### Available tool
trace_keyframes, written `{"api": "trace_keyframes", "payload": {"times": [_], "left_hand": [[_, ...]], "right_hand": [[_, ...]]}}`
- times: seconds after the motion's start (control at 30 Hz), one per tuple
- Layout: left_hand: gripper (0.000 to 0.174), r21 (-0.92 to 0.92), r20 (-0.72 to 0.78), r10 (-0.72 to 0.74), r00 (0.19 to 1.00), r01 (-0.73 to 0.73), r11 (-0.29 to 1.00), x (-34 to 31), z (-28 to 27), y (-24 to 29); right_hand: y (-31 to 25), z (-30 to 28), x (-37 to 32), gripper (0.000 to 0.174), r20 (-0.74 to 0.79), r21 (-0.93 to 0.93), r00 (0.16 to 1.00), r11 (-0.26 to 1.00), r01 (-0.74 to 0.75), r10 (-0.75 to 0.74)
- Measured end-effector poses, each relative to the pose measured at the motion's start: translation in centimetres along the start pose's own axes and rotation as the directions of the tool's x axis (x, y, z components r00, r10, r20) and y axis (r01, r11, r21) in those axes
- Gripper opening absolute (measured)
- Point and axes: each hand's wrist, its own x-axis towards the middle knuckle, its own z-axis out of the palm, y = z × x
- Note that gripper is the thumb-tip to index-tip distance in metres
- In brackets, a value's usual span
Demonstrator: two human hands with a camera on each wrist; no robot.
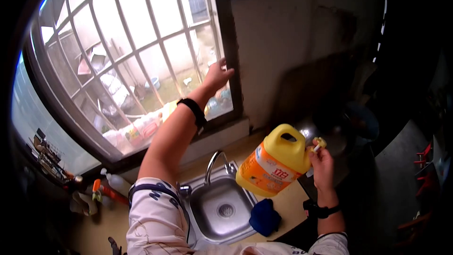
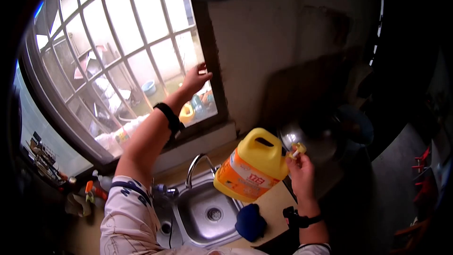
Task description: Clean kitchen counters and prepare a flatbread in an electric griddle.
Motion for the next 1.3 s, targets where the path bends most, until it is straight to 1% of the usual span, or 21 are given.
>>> {"api": "trace_keyframes", "payload": {"times": [0.07,0.1,0.13,0.17,0.2,0.27,0.33,0.4,0.47,0.53,0.6,0.67,0.73,0.77,0.83,0.9,1.0,1.1,1.2,1.23,1.3], "left_hand": [[0.065,0.128,-0.011,-0.081,0.997,0.082,0.988,-0.6,-1.1,-0.6],[0.066,0.249,0.017,-0.098,0.995,0.091,0.964,-1.2,-2.1,-0.3],[0.067,0.245,0.039,-0.126,0.991,0.113,0.963,-2.7,-3.1,1.1],[0.065,0.261,0.037,-0.133,0.99,0.119,0.958,-4.0,-4.1,1.5],[0.062,0.278,0.03,-0.128,0.991,0.115,0.954,-4.9,-5.2,1.7],[0.05,0.424,0.007,-0.048,0.999,0.041,0.905,-6.4,-6.9,1.5],[0.044,0.576,0.034,-0.054,0.998,0.025,0.817,-7.5,-7.9,1.6],[0.032,0.729,0.099,0.061,0.993,-0.114,0.675,-8.6,-7.2,2.0],[0.024,0.823,0.208,0.175,0.962,-0.269,0.5,-8.1,-5.7,1.2],[0.031,0.863,0.356,0.117,0.927,-0.374,0.34,-6.6,-3.8,1.4],[0.03,0.839,0.473,0.098,0.876,-0.481,0.255,-4.8,-2.0,1.6],[0.027,0.834,0.519,0.161,0.839,-0.539,0.119,-2.9,-0.2,1.2],[0.02,0.802,0.594,0.26,0.761,-0.584,-0.123,-1.1,1.1,1.3],[0.017,0.803,0.595,0.273,0.756,-0.576,-0.153,-0.4,1.5,1.5],[0.015,0.802,0.596,0.291,0.748,-0.567,-0.188,0.7,2.3,1.3],[0.012,0.803,0.59,0.291,0.753,-0.509,-0.311,1.8,2.4,0.8],[0.012,0.798,0.596,0.326,0.734,-0.499,-0.337,2.6,3.2,0.3],[0.011,0.814,0.581,0.342,0.739,-0.517,-0.265,3.2,3.5,0.2],[0.012,0.818,0.574,0.336,0.747,-0.508,-0.269,3.0,2.8,0.3],[0.013,0.815,0.574,0.268,0.774,-0.509,-0.277,2.7,2.5,0.3],[0.013,0.823,0.559,0.218,0.8,-0.503,-0.263,2.0,1.4,0.9]], "right_hand": [[0.0,0.5,-0.1,0.034,0.022,-0.04,0.997,0.997,0.073,-0.072],[-0.2,1.1,-0.3,0.031,0.024,-0.037,0.994,0.994,0.106,-0.105],[-0.2,1.5,-0.5,0.031,0.039,-0.042,0.997,0.997,0.072,-0.071],[-0.4,1.9,-0.5,0.03,0.068,-0.122,0.992,0.986,0.116,-0.108],[-0.8,2.4,-0.2,0.028,0.102,-0.196,0.982,0.965,0.174,-0.156],[-2.0,3.8,-0.2,0.028,0.111,-0.205,0.978,0.959,0.195,-0.175],[-3.3,4.7,-0.1,0.029,0.146,-0.225,0.971,0.949,0.219,-0.19],[-3.2,5.1,0.4,0.033,0.132,-0.202,0.958,0.939,0.279,-0.256],[-2.9,5.2,0.6,0.03,0.118,-0.356,0.938,0.868,0.346,-0.325],[-3.1,5.4,0.7,0.022,0.115,-0.422,0.927,0.827,0.372,-0.358],[-2.4,4.7,1.0,0.023,0.102,-0.46,0.93,0.813,0.358,-0.352],[-1.2,3.7,1.7,0.023,0.071,-0.51,0.938,0.796,0.326,-0.338],[0.4,2.5,2.5,0.023,0.014,-0.361,0.972,0.906,0.223,-0.233],[0.5,2.1,2.7,0.023,0.007,-0.36,0.969,0.903,0.234,-0.249],[0.6,1.8,2.9,0.023,-0.009,-0.35,0.984,0.922,0.166,-0.18],[0.9,2.1,3.4,0.022,-0.014,-0.329,0.978,0.924,0.194,-0.21],[1.9,2.0,4.0,0.022,0.003,-0.331,0.973,0.918,0.22,-0.232],[1.9,2.3,4.5,0.022,0.022,-0.399,0.959,0.877,0.266,-0.281],[1.3,2.8,4.7,0.022,-0.01,-0.409,0.953,0.871,0.272,-0.303],[1.2,2.8,4.9,0.022,-0.009,-0.411,0.955,0.872,0.267,-0.297],[0.7,3.3,5.4,0.022,-0.008,-0.449,0.945,0.845,0.289,-0.327]]}}
